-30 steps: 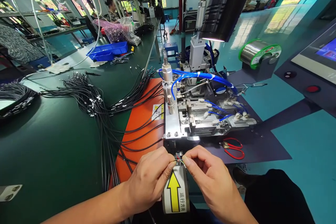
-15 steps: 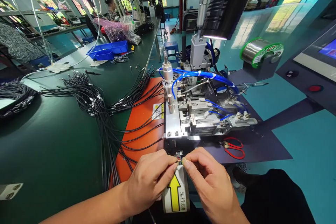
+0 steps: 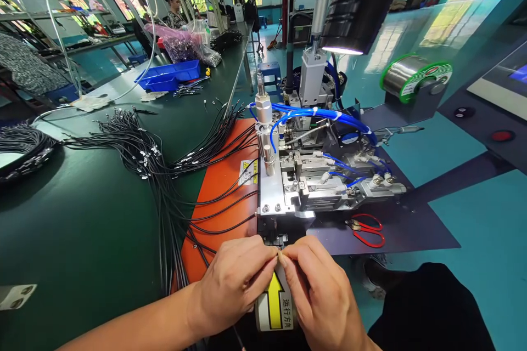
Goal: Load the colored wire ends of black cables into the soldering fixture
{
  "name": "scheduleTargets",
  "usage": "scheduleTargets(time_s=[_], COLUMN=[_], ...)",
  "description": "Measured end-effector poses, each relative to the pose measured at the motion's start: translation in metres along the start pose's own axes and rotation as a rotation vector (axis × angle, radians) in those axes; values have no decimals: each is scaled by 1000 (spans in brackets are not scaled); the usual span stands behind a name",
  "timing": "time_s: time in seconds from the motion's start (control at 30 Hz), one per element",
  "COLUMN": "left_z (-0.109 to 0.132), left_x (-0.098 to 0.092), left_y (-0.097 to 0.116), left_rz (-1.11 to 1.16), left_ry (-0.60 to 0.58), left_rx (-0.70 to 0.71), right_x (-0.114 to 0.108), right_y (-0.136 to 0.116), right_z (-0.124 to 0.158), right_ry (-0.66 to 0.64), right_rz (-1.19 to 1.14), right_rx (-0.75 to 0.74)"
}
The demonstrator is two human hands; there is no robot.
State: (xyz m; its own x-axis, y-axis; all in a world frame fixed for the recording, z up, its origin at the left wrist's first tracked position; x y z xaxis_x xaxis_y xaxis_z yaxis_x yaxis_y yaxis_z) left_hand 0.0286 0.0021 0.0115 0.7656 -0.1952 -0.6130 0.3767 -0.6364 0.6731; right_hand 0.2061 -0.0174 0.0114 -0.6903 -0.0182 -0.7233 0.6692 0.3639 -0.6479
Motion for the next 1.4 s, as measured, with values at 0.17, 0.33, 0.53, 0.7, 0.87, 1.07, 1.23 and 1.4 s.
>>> scheduleTargets(time_s=[0.17,0.33,0.53,0.7,0.87,1.07,1.23,1.4], left_z=[1,1,1,-1,-3,-5,-5,-5], left_x=[-1,0,-1,-3,-5,-8,-10,-10], left_y=[-2,-3,-2,-1,-1,-2,-2,-2], left_rz=[67,84,96,125,145,217,266,273], left_ry=[23,20,11,-10,-23,15,13,24], left_rx=[-53,-79,-87,-69,-55,-45,-82,-108], right_x=[-15,-25,-18,-23,-31,-34,-25,-17], right_y=[12,15,14,15,8,8,14,12], right_z=[1,0,2,-9,-27,-25,-18,-17], right_ry=[57,25,-58,-96,-291,-349,-336,-215], right_rz=[17,-51,-132,-124,-232,-273,-256,-206], right_rx=[276,374,327,262,-43,-18,14,71])
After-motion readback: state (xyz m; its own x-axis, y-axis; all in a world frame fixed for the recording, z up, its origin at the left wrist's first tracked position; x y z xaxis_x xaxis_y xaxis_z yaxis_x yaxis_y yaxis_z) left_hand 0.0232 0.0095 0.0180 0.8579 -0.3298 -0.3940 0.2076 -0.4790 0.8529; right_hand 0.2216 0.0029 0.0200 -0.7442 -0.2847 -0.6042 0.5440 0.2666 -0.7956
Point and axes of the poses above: each hand's wrist, its own z-axis away from the middle knuckle, its own x-axis out of the palm, y = z × x, the point moved 2 cm from there along -z, towards the middle knuckle, and after that the axes turned 15 degrees about z, right-handed, at the moved point
